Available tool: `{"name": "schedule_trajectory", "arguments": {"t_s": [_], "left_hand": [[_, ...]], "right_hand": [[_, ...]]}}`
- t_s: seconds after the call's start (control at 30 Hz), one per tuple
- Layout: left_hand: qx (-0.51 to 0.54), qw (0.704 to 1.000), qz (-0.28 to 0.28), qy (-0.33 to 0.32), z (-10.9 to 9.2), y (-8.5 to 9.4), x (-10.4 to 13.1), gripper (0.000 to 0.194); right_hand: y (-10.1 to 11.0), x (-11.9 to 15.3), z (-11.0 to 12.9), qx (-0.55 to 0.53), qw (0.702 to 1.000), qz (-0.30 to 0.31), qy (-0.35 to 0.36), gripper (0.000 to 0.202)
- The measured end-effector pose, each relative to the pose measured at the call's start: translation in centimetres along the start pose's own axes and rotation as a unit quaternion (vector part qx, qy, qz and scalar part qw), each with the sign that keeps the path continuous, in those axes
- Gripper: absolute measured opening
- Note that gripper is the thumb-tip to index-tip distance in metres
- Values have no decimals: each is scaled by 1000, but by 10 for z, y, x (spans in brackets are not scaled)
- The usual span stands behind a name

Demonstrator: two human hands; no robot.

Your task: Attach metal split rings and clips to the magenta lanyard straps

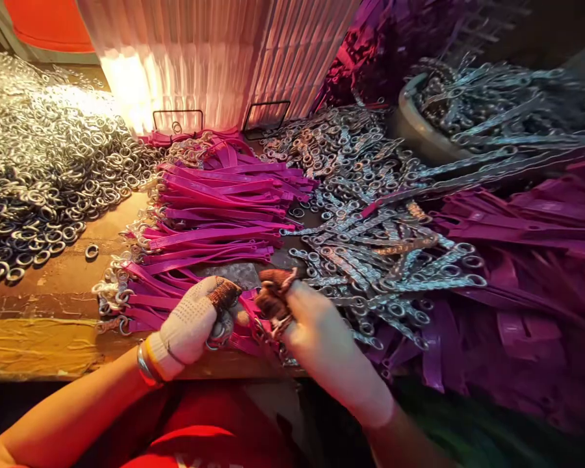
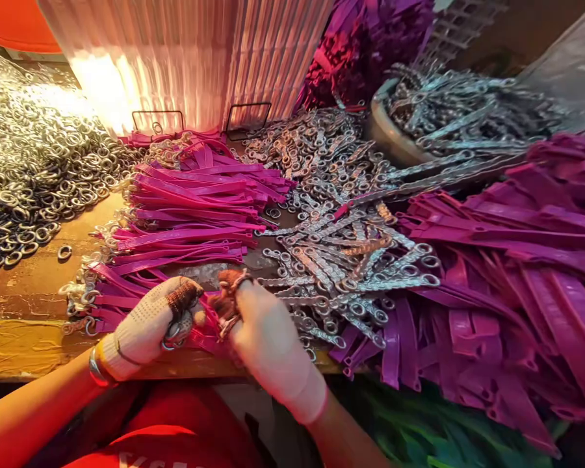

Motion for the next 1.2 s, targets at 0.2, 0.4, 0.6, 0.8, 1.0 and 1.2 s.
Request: {"name": "schedule_trajectory", "arguments": {"t_s": [0.2,0.4,0.6,0.8,1.0,1.2], "left_hand": [[-60,985,-97,-129,-9,1,4,37],[-212,965,-24,-150,-18,-3,7,21],[-283,946,-64,-144,-18,6,7,16],[-81,995,56,-13,-13,-22,-11,36],[-251,959,83,-104,-42,-40,-45,22],[-539,832,-15,-130,-61,-43,-103,10]], "right_hand": [[-32,0,7,54,996,52,-38,26],[-37,13,3,143,988,13,-54,40],[-35,20,17,185,982,-36,10,35],[-13,25,27,242,969,-54,2,16],[0,34,-17,-42,987,-44,-147,23],[43,66,-65,-74,954,-221,-189,26]]}}
Point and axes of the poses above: each hand's wrist, its own x-axis away from the middle knuckle, its own y-axis out of the back of the hand, z = x × y, the point moved 7 cm from there along -x, towards the middle knuckle, and after that the axes turned 3 degrees about y, right-handed, at the moved point
